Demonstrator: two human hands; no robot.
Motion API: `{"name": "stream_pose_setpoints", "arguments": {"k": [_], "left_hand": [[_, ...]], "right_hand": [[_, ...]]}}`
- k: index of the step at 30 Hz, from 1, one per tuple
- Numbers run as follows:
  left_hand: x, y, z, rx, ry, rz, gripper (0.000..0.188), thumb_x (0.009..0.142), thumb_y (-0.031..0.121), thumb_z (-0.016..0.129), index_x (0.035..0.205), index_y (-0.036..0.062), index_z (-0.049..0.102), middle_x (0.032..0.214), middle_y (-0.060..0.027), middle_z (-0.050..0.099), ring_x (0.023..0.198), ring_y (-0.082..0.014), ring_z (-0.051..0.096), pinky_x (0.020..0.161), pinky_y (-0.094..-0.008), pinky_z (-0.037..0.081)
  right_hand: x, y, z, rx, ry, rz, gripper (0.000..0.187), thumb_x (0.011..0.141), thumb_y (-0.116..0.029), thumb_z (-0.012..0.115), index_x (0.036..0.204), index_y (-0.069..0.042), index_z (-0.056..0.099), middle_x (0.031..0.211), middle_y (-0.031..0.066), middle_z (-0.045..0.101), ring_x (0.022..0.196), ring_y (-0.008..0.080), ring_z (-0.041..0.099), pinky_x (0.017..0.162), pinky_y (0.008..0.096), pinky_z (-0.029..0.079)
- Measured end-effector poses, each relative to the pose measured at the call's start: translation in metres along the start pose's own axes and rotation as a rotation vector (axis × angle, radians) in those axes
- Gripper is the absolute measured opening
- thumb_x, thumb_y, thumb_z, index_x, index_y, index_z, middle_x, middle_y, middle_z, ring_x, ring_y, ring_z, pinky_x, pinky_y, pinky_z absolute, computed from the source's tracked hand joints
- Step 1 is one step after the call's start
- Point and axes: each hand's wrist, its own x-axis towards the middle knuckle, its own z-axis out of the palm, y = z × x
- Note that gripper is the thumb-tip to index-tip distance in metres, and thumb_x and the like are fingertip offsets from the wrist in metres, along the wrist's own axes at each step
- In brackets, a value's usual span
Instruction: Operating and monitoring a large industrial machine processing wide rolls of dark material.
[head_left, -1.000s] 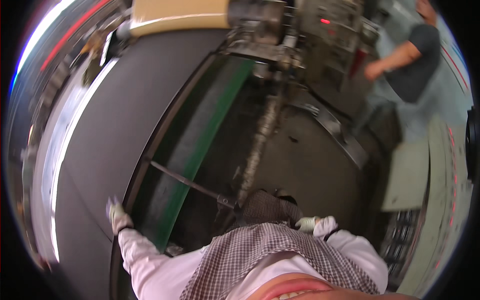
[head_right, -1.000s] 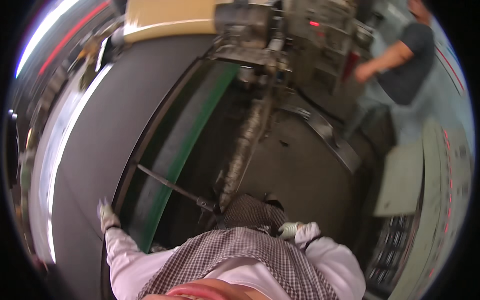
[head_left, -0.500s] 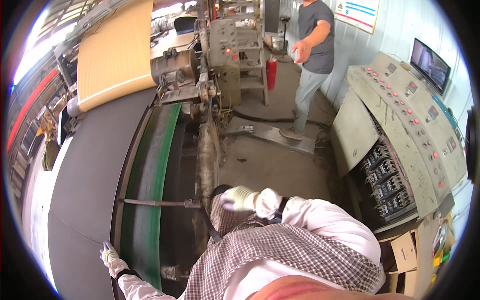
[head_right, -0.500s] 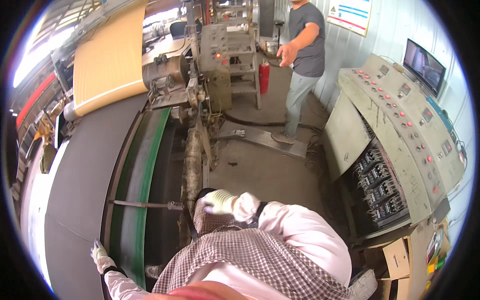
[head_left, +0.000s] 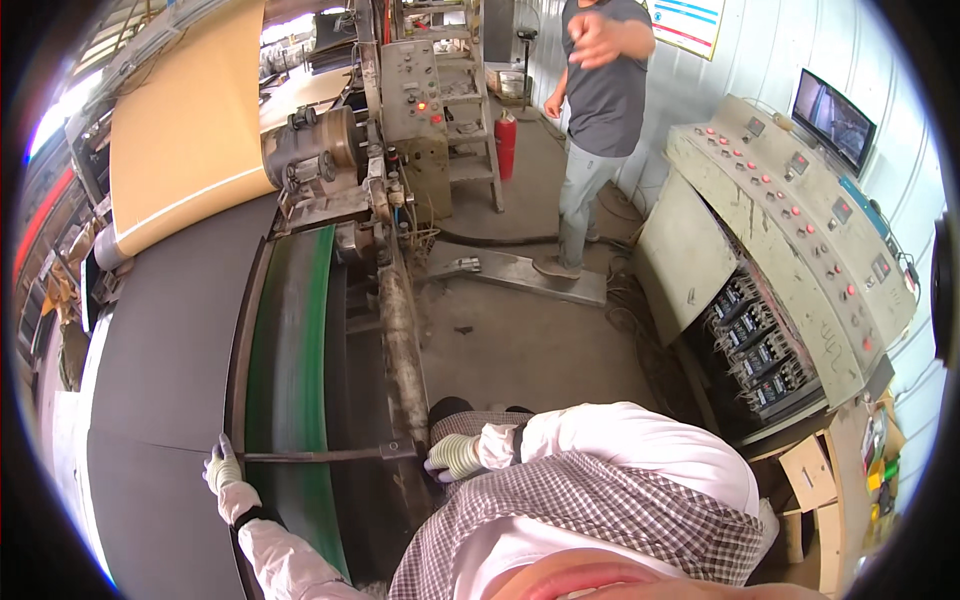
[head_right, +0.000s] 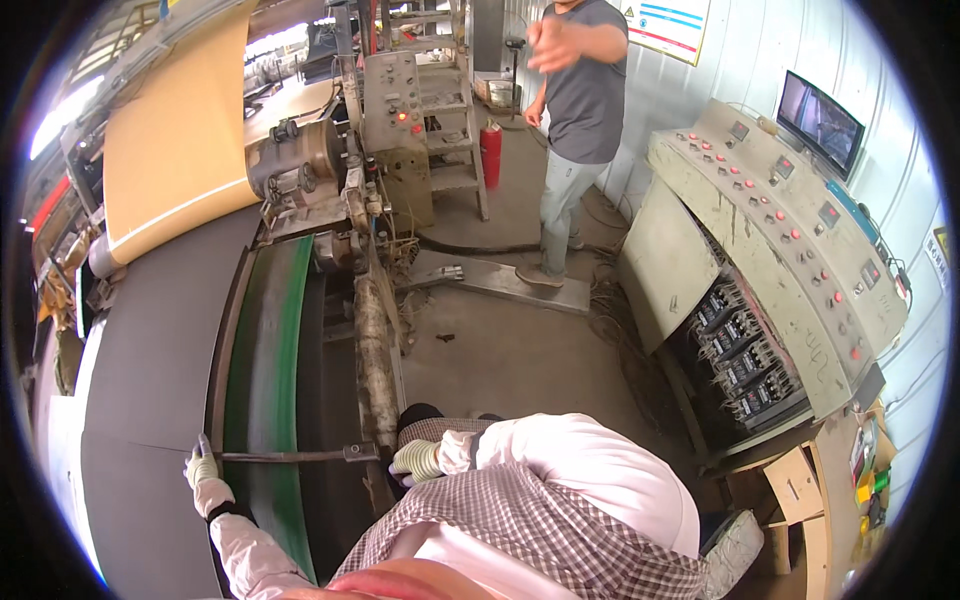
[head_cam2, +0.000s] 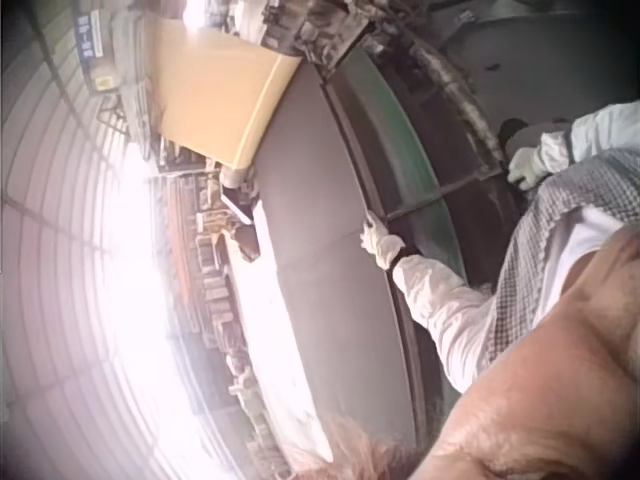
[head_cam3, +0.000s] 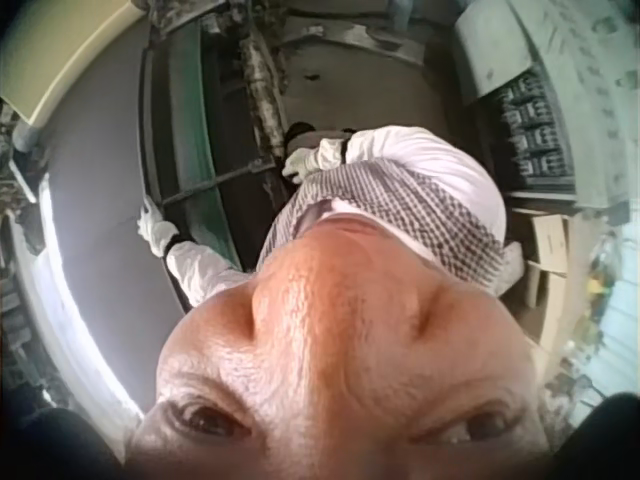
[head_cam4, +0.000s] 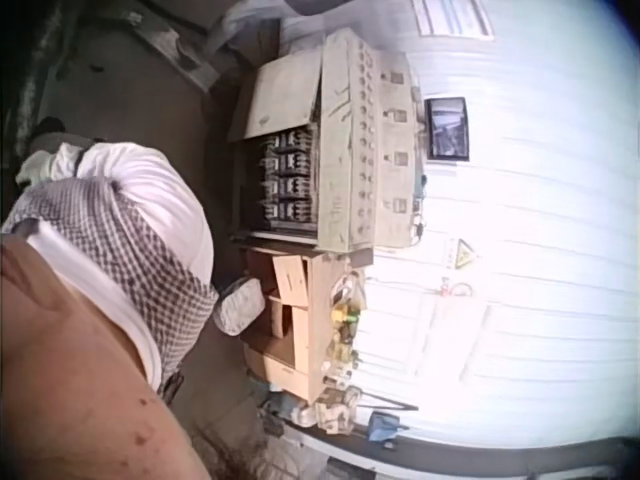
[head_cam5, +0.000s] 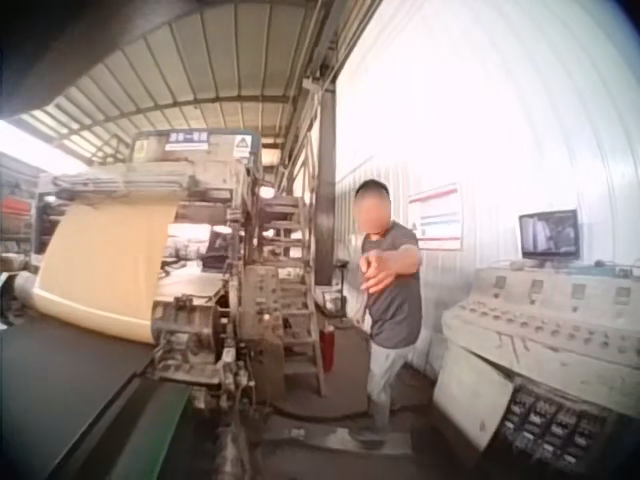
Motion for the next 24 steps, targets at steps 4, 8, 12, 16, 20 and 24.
{"name": "stream_pose_setpoints", "arguments": {"k": [4, 8, 12, 16, 20, 24], "left_hand": [[-0.005, -0.067, 0.019, -0.134, 0.381, 0.231, 0.060, 0.091, 0.055, 0.041, 0.137, 0.0166, 0.041, 0.139, -0.0186, 0.039, 0.129, -0.0343, 0.035, 0.106, -0.0440, 0.029], [-0.085, -0.196, -0.015, 0.076, 0.331, -0.386, 0.070, 0.087, 0.061, 0.040, 0.141, 0.0166, 0.035, 0.144, -0.0138, 0.034, 0.130, -0.0322, 0.035, 0.107, -0.0453, 0.028], [-0.170, -0.216, -0.052, -0.336, 0.277, -0.379, 0.060, 0.091, 0.049, 0.039, 0.138, 0.0116, 0.039, 0.143, -0.0128, 0.036, 0.130, -0.0287, 0.036, 0.108, -0.0409, 0.028], [-0.223, -0.193, -0.065, -0.199, 0.285, -0.295, 0.047, 0.094, 0.037, 0.040, 0.129, 0.0069, 0.050, 0.136, -0.0144, 0.045, 0.127, -0.0285, 0.041, 0.107, -0.0378, 0.031], [-0.184, -0.168, -0.062, 0.058, 0.280, -0.362, 0.050, 0.088, 0.053, 0.041, 0.118, 0.0171, 0.059, 0.119, -0.0129, 0.056, 0.114, -0.0334, 0.049, 0.097, -0.0447, 0.039], [-0.140, -0.125, -0.046, 0.098, 0.144, -0.398, 0.060, 0.088, 0.061, 0.034, 0.124, 0.0178, 0.055, 0.126, -0.0140, 0.051, 0.115, -0.0360, 0.047, 0.099, -0.0445, 0.037]], "right_hand": [[0.000, 0.003, -0.003, 0.061, -0.011, 0.004, 0.029, 0.075, -0.026, 0.063, 0.095, -0.004, 0.063, 0.088, 0.0179, 0.063, 0.085, 0.0366, 0.061, 0.073, 0.0443, 0.048], [-0.003, 0.003, -0.009, 0.088, -0.050, -0.007, 0.030, 0.075, -0.029, 0.062, 0.093, -0.005, 0.064, 0.089, 0.0170, 0.063, 0.085, 0.0351, 0.061, 0.072, 0.0442, 0.049], [-0.006, 0.007, -0.015, 0.028, 0.102, -0.095, 0.031, 0.073, -0.032, 0.061, 0.090, -0.007, 0.063, 0.086, 0.0166, 0.063, 0.081, 0.0353, 0.061, 0.069, 0.0449, 0.048], [-0.005, 0.005, -0.009, -0.106, 0.110, -0.054, 0.023, 0.074, -0.031, 0.061, 0.083, -0.010, 0.061, 0.077, 0.0142, 0.061, 0.070, 0.0337, 0.060, 0.062, 0.0452, 0.048], [-0.007, 0.004, -0.001, -0.170, 0.163, -0.181, 0.019, 0.076, -0.028, 0.060, 0.083, -0.010, 0.059, 0.073, 0.0132, 0.059, 0.064, 0.0332, 0.059, 0.059, 0.0448, 0.048], [-0.006, 0.008, -0.005, -0.157, 0.164, -0.142, 0.019, 0.075, -0.027, 0.060, 0.082, -0.009, 0.059, 0.072, 0.0140, 0.059, 0.062, 0.0329, 0.058, 0.058, 0.0448, 0.048]]}}
